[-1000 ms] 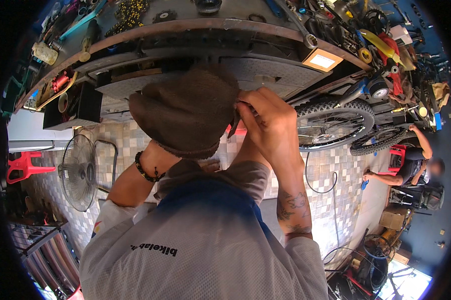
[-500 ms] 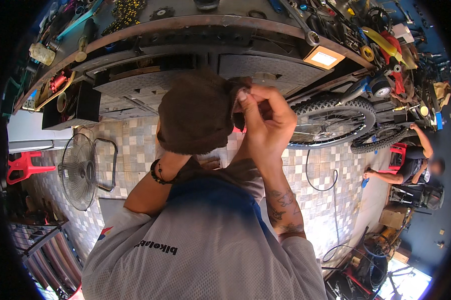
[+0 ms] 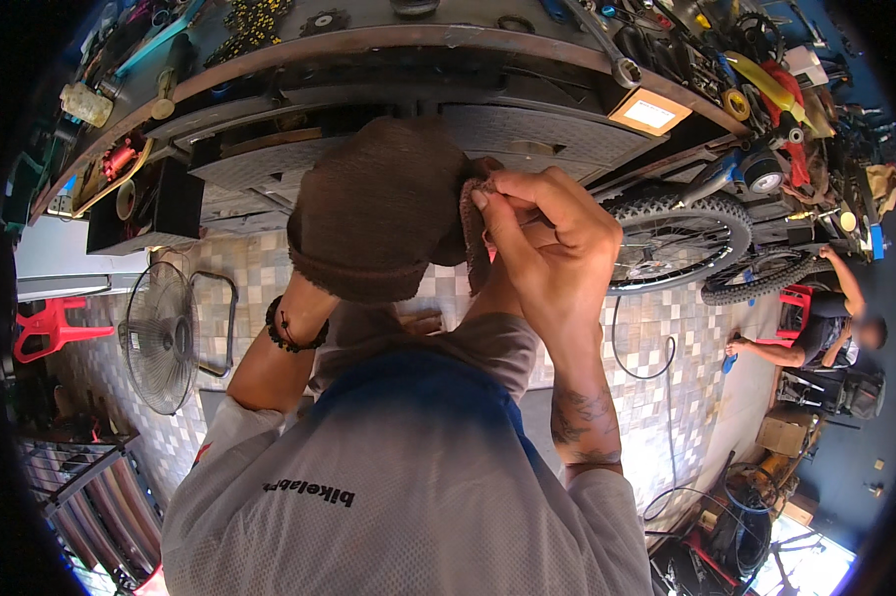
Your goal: The person adjusts the handlebar grip and brake lever on a bicycle, then moves to a workbench to clean a small metal ring with a cloth. The person uses a hammer to tap the ring and continues wiping it.
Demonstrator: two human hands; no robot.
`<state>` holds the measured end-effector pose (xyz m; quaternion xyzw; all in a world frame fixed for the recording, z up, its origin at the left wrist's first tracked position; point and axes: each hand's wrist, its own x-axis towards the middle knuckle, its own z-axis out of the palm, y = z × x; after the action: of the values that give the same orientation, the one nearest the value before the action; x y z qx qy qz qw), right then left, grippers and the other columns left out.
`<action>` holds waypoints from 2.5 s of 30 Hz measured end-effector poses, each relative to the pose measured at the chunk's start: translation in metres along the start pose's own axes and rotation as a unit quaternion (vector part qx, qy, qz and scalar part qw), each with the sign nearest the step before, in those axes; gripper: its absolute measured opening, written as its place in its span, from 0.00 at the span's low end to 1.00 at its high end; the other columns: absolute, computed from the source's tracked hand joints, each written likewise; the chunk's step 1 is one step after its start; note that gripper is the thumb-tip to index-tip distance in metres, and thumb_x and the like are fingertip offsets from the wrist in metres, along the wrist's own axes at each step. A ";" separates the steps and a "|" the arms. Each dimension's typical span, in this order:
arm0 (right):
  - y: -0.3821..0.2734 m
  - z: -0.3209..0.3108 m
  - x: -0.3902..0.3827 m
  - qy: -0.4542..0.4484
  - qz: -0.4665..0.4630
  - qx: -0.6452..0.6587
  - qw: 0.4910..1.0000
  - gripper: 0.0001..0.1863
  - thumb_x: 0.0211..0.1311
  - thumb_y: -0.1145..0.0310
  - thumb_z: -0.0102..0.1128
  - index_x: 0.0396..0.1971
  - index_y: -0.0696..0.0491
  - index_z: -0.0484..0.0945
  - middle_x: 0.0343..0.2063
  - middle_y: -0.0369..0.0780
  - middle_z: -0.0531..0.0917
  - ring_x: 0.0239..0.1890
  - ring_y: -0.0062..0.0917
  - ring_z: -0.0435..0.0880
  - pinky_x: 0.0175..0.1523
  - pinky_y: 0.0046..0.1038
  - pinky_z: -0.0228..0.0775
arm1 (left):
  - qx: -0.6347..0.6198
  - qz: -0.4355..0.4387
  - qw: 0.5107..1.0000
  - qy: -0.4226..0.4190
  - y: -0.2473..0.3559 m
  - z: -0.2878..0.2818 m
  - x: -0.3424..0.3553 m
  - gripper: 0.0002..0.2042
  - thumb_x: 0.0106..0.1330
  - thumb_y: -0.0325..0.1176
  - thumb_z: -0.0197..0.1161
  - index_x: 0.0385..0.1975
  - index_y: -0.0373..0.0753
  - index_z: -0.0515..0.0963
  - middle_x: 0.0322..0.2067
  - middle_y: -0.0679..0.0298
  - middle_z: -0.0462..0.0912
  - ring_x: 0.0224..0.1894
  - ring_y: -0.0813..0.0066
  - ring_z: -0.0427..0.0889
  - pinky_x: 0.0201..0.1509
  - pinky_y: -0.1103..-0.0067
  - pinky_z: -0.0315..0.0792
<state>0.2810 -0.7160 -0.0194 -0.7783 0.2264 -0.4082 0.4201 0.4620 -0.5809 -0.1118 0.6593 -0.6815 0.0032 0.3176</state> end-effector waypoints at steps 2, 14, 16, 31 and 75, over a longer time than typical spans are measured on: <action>-0.003 -0.005 0.002 -0.013 -0.033 -0.047 0.998 0.06 0.58 0.83 0.74 0.35 0.62 0.87 0.27 0.40 0.87 0.30 0.20 0.87 0.34 0.21 0.76 | -0.014 -0.002 1.000 0.003 -0.004 0.004 -0.005 0.33 0.73 0.40 0.67 0.74 0.40 0.63 0.69 0.59 0.71 0.72 0.63 0.69 0.76 0.64 0.63; 0.012 0.024 -0.005 0.103 -0.060 -0.029 0.992 0.07 0.59 0.83 0.72 0.38 0.62 0.87 0.32 0.42 0.88 0.30 0.22 0.87 0.36 0.21 0.76 | -0.042 -0.078 0.992 0.085 0.002 0.051 -0.016 0.35 0.71 0.38 0.70 0.75 0.36 0.62 0.71 0.55 0.70 0.73 0.61 0.69 0.78 0.61 0.64; 0.013 0.019 -0.003 0.071 -0.001 -0.034 0.997 0.07 0.60 0.83 0.72 0.39 0.62 0.86 0.32 0.42 0.88 0.31 0.23 0.87 0.36 0.23 0.77 | 0.071 -0.049 0.995 0.059 0.002 0.038 -0.015 0.35 0.70 0.37 0.70 0.74 0.35 0.62 0.71 0.54 0.69 0.73 0.61 0.69 0.77 0.61 0.64; 0.030 0.018 -0.002 0.037 -0.014 -0.026 0.999 0.07 0.61 0.83 0.71 0.38 0.61 0.85 0.31 0.39 0.87 0.29 0.21 0.85 0.35 0.20 0.75 | -0.103 -0.100 0.987 0.072 0.012 0.033 0.004 0.32 0.70 0.36 0.70 0.71 0.34 0.66 0.68 0.54 0.72 0.69 0.62 0.72 0.74 0.63 0.67; 0.023 0.012 -0.006 0.134 0.076 0.129 0.980 0.11 0.73 0.78 0.59 0.52 0.60 0.79 0.51 0.42 0.81 0.51 0.21 0.80 0.54 0.23 0.73 | -0.141 -0.178 0.934 0.276 0.033 0.033 0.024 0.22 0.59 0.33 0.73 0.55 0.38 0.82 0.51 0.59 0.85 0.54 0.58 0.82 0.58 0.67 0.76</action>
<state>0.2871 -0.7194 -0.0453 -0.6360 0.2843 -0.5018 0.5127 0.4202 -0.6116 -0.1138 0.6915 -0.4319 0.0319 0.5782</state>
